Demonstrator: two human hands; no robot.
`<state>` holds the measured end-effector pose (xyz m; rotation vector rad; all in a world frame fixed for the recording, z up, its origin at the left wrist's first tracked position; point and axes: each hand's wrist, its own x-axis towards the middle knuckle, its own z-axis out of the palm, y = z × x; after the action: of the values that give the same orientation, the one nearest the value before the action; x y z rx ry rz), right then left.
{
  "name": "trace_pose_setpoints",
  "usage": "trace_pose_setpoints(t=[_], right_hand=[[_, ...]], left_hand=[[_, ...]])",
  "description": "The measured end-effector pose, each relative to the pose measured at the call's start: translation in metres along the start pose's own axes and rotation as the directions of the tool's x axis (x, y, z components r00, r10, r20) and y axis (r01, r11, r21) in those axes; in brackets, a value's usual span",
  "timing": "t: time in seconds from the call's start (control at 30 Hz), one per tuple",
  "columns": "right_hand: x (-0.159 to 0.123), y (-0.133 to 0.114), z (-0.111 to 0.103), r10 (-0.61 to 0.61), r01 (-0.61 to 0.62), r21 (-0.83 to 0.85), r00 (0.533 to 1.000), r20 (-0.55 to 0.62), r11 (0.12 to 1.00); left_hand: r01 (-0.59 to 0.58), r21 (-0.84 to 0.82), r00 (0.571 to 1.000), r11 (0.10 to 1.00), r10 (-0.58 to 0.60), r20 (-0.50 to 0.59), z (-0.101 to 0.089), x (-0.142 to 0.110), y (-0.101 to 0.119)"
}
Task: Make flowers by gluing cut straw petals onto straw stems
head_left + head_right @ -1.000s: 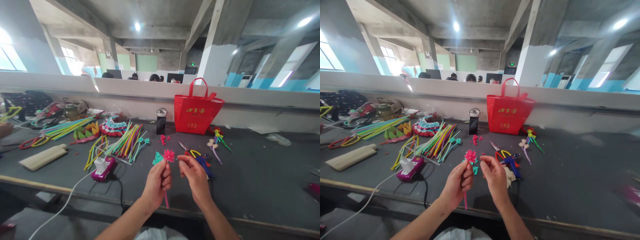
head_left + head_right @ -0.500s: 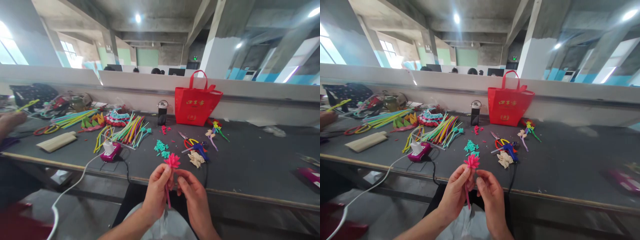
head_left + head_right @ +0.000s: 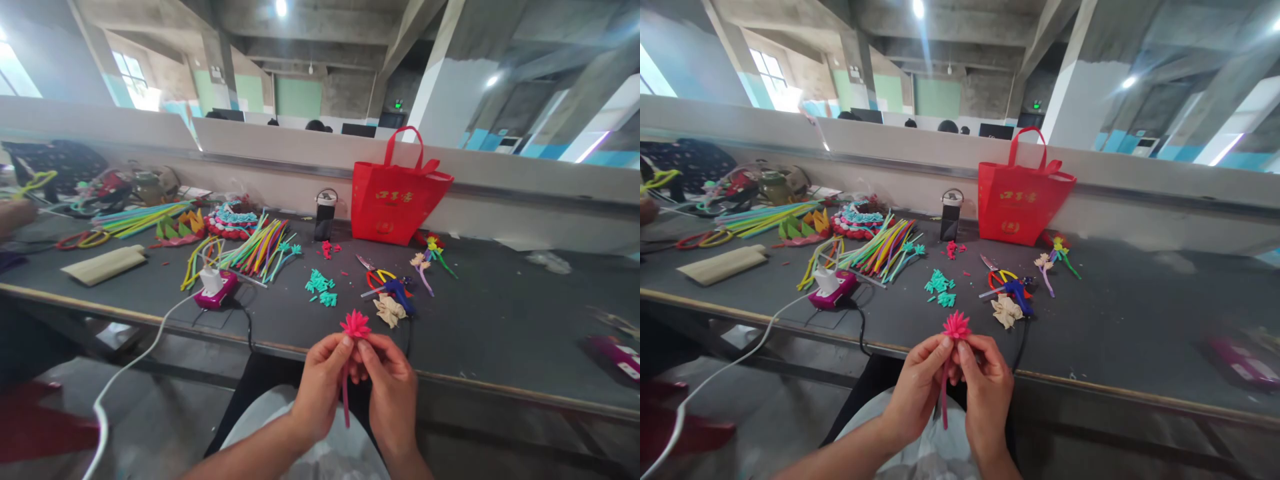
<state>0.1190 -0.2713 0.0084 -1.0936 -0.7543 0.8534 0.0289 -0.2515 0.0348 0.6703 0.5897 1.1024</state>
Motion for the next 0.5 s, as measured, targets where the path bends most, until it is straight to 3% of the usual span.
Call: trace_pose_setpoints(t=[0.23, 0.4, 0.5], right_hand=[[0.000, -0.001, -0.004, 0.048, -0.046, 0.048, 0.997, -0.056, 0.998], [0.000, -0.007, 0.000, 0.166, -0.151, 0.233, 0.985, -0.046, 0.961], [-0.002, -0.009, 0.003, 0.202, -0.193, 0.234, 0.979, -0.016, 0.953]], left_hand=[[0.065, -0.053, 0.998, 0.996, -0.066, -0.016, -0.001, 0.003, -0.011], [0.113, -0.050, 0.994, 0.992, -0.112, 0.008, -0.002, 0.005, -0.016], [0.125, -0.108, 0.992, 0.986, -0.124, 0.019, -0.005, 0.007, -0.018]])
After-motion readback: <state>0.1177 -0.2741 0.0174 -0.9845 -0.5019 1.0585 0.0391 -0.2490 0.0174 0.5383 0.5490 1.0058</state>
